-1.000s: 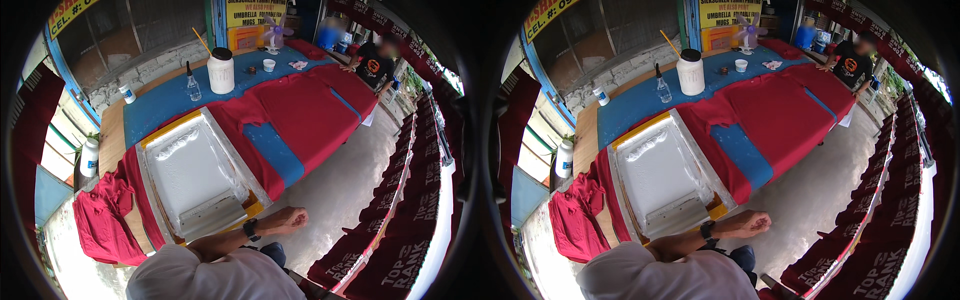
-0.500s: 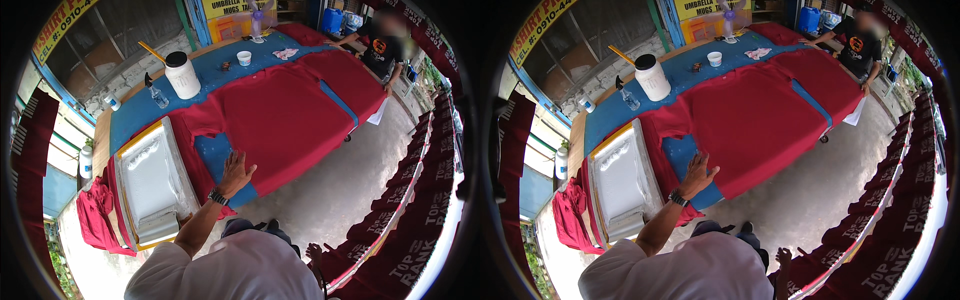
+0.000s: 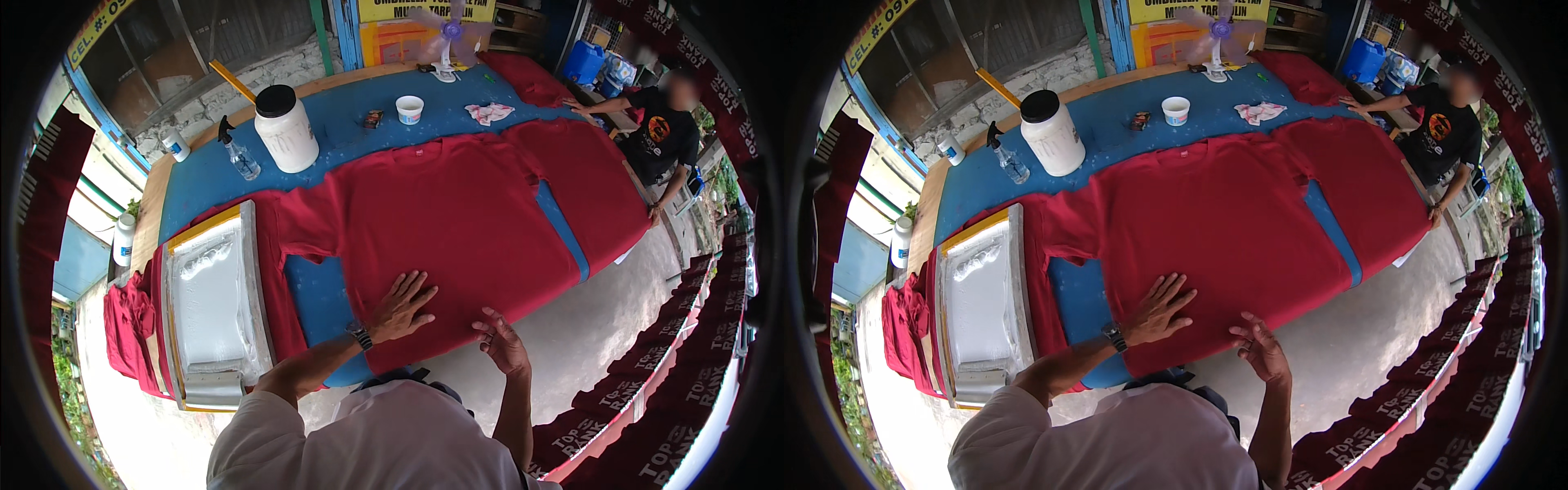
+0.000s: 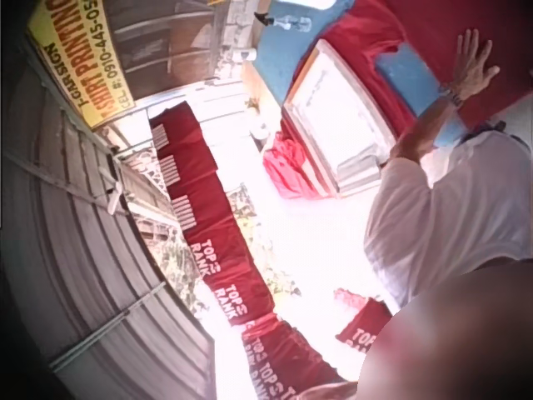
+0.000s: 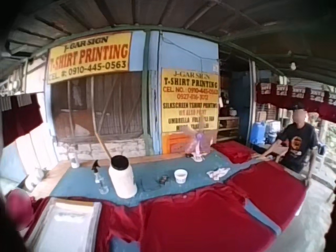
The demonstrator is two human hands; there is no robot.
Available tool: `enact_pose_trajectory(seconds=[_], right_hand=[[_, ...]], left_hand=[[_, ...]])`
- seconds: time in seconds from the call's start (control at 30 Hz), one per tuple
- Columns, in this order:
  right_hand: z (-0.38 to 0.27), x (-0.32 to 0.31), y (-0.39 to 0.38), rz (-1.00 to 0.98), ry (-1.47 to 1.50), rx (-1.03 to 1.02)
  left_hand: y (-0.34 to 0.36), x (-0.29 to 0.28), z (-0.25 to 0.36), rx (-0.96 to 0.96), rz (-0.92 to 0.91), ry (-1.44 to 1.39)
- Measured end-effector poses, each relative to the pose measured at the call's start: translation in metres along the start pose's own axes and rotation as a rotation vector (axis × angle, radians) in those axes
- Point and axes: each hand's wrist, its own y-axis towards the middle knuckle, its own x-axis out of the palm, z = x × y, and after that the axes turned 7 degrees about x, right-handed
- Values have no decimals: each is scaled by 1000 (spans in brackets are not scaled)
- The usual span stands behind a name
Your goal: The person prepares white ink in a container, then uses a squeegee to pull ink across a screen printing frame onto a red t-shirt. They lift the frame to reveal the printed design, move the shirt to a drying rack, and repeat the process on another shirt.
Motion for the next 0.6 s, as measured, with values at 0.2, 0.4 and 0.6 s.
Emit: enact_pose_trajectory(seconds=[0.2, 0.4, 0.6], right_hand=[[-67, 8, 100, -360, 276, 189], [-154, 2, 258, -524, 257, 356], [-260, -43, 375, -564, 373, 444]], left_hand=[[58, -53, -190, -426, 0, 186], [150, -14, -163, -688, 178, 256], [229, 6, -149, -441, -121, 121]])
